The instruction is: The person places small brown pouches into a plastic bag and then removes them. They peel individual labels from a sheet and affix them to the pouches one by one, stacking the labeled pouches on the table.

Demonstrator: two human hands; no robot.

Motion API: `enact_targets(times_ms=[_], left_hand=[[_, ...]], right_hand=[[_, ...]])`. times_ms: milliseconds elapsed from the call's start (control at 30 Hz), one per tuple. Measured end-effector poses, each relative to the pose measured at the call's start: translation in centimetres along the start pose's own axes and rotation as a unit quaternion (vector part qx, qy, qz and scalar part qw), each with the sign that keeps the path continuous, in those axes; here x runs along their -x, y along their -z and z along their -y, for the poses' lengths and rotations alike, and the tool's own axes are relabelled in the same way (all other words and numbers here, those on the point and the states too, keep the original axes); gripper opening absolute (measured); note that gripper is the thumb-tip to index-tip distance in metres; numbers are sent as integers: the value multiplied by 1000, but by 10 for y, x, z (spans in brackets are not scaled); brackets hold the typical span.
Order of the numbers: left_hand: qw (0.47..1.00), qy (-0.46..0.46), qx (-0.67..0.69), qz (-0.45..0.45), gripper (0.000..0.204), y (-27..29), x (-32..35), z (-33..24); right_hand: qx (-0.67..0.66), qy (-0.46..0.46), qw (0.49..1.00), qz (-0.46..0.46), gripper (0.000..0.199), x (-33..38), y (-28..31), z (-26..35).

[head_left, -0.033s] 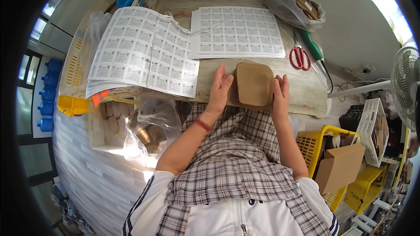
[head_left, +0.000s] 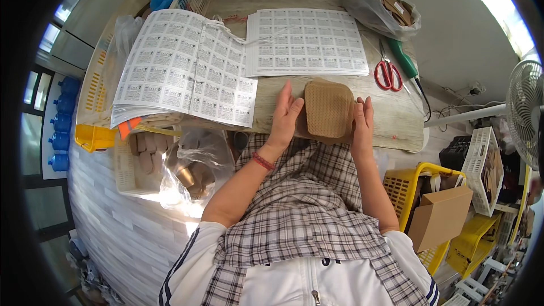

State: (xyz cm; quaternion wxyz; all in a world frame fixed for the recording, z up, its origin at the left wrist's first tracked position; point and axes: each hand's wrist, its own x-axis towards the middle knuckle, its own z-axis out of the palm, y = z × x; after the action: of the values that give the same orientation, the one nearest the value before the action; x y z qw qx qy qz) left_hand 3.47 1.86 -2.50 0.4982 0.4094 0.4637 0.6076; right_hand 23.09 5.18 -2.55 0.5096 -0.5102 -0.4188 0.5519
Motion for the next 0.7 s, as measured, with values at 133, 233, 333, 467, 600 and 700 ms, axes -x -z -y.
enact_targets(times_ms=[133, 233, 333, 467, 600, 700], left_hand=[[989, -41, -126, 60, 69, -14, -4, 1], [981, -78, -176, -1, 69, 1, -8, -1], [972, -73, -224, -6, 64, -2, -4, -8], [964, -43, -261, -11, 62, -8, -14, -7], [964, -82, -249, 41, 63, -7, -14, -4], [984, -45, -161, 66, 58, -15, -4, -9]], right_hand=[[-38, 15, 999, 29, 70, -1, -9, 1], [-64, 49, 997, -10, 65, -6, -6, 1], [-114, 14, 993, 4, 63, -1, -1, -1], [-6, 85, 996, 0, 57, -5, -5, -11], [88, 116, 989, 37, 56, 2, -16, -6], [96, 102, 987, 76, 56, -3, -17, -3]])
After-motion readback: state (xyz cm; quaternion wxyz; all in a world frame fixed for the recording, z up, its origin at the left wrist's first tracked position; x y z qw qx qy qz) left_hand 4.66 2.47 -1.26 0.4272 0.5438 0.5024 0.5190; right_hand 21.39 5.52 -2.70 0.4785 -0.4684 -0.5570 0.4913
